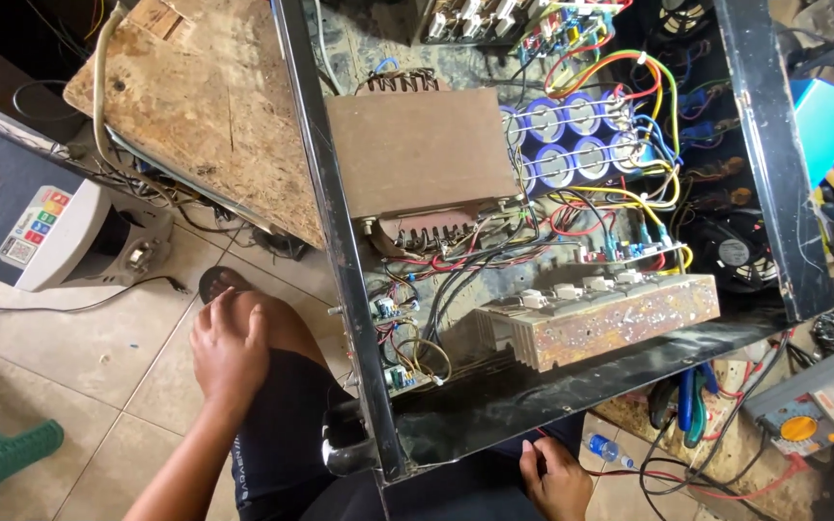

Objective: Repairing and finalizing the assembly of an audio amplifier by checking internal wiring and components.

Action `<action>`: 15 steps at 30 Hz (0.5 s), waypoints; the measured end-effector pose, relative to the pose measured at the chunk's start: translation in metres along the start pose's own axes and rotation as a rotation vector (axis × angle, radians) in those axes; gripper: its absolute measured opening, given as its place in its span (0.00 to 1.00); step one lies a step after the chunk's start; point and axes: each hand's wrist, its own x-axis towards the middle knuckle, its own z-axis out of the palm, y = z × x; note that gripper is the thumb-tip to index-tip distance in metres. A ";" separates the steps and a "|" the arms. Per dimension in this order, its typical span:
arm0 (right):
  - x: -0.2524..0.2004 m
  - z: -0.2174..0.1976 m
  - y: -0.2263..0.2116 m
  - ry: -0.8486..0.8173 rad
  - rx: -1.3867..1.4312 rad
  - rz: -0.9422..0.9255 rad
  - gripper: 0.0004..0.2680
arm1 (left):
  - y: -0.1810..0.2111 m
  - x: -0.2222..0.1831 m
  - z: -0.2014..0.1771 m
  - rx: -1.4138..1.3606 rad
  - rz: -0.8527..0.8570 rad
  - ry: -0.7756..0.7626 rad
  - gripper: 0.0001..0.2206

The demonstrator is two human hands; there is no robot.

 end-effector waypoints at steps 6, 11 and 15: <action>0.013 -0.018 -0.008 -0.052 0.090 -0.067 0.09 | -0.012 -0.003 -0.003 -0.056 0.055 0.065 0.26; 0.022 -0.020 0.000 -0.201 0.148 -0.087 0.11 | -0.022 -0.008 -0.023 -0.375 0.227 0.304 0.14; 0.026 -0.017 0.010 -0.142 0.231 -0.239 0.09 | -0.016 -0.017 -0.065 -0.590 0.587 0.701 0.06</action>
